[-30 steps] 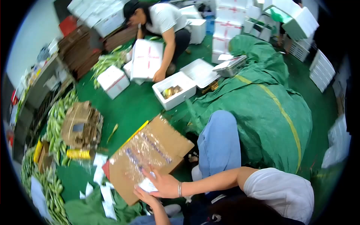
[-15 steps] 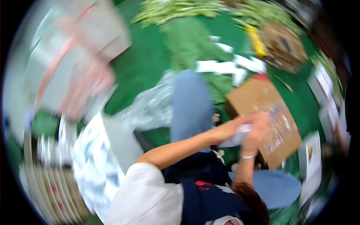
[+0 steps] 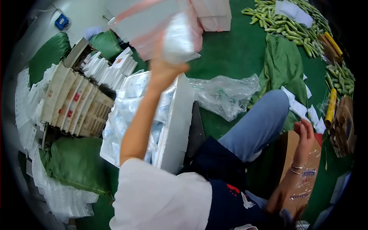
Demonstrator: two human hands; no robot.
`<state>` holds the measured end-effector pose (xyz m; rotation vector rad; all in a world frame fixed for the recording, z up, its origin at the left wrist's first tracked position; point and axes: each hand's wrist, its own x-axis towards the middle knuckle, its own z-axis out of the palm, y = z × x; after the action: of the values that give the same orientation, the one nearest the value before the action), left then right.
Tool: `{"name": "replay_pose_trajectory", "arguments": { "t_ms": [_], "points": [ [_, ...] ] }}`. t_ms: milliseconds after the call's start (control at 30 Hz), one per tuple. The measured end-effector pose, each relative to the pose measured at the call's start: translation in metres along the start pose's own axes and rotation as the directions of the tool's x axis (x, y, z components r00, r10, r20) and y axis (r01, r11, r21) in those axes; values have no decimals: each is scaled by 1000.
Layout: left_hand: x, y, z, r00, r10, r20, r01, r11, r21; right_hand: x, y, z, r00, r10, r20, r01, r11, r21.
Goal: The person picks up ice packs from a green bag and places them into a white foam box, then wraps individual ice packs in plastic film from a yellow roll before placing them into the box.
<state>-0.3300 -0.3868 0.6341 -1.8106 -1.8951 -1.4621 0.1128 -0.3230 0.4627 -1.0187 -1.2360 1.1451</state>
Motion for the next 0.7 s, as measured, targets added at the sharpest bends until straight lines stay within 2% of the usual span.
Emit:
{"name": "replay_pose_trajectory", "arguments": {
  "t_ms": [33,100,133,167,200,233,300,367,433,500,567,633,667,700],
  "points": [
    [4,-23,-36,986,125,-110,-79,932,353,5,11,-11,997,-20,-75,20,1000,4],
    [-8,-44,-112,968,-48,-247,114,959,261,19,48,-47,992,63,-114,-64,998,-4],
    [-20,-71,-153,928,22,-373,121,927,355,26,67,-62,987,91,-133,-95,995,-29],
    [-33,-64,-185,863,-161,-480,298,928,225,33,80,-72,991,95,-95,-98,995,-31],
    [-53,-91,-231,827,-95,-554,356,851,386,39,91,-78,987,122,-105,-130,989,-68],
    [-76,-87,-260,813,-101,-574,388,828,405,43,103,-81,982,152,-113,-164,981,-104],
    [-125,-64,-303,744,-316,-588,602,698,387,54,122,-80,978,200,-65,-207,971,-123],
    [-183,-73,-339,659,-432,-616,733,552,396,59,139,-67,976,219,-21,-220,968,-122],
    [-216,-56,-335,225,-759,-611,970,235,66,58,143,-50,950,306,70,-293,944,-154],
    [-260,-84,-341,-152,-860,-488,984,-85,-155,59,150,-40,948,295,121,-270,944,-190],
    [-295,-107,-322,-106,-881,-461,954,-220,202,58,153,-31,947,249,202,-204,954,-219],
    [-295,-125,-325,-33,-898,-439,767,-304,565,59,160,-31,943,234,236,-198,966,-167],
    [-270,-103,-320,-148,-911,-384,791,-342,506,59,154,-29,947,229,224,-182,961,-210],
    [-271,-99,-324,-151,-912,-381,791,-343,507,56,151,-28,950,230,213,-173,951,-256]
  ]
}}
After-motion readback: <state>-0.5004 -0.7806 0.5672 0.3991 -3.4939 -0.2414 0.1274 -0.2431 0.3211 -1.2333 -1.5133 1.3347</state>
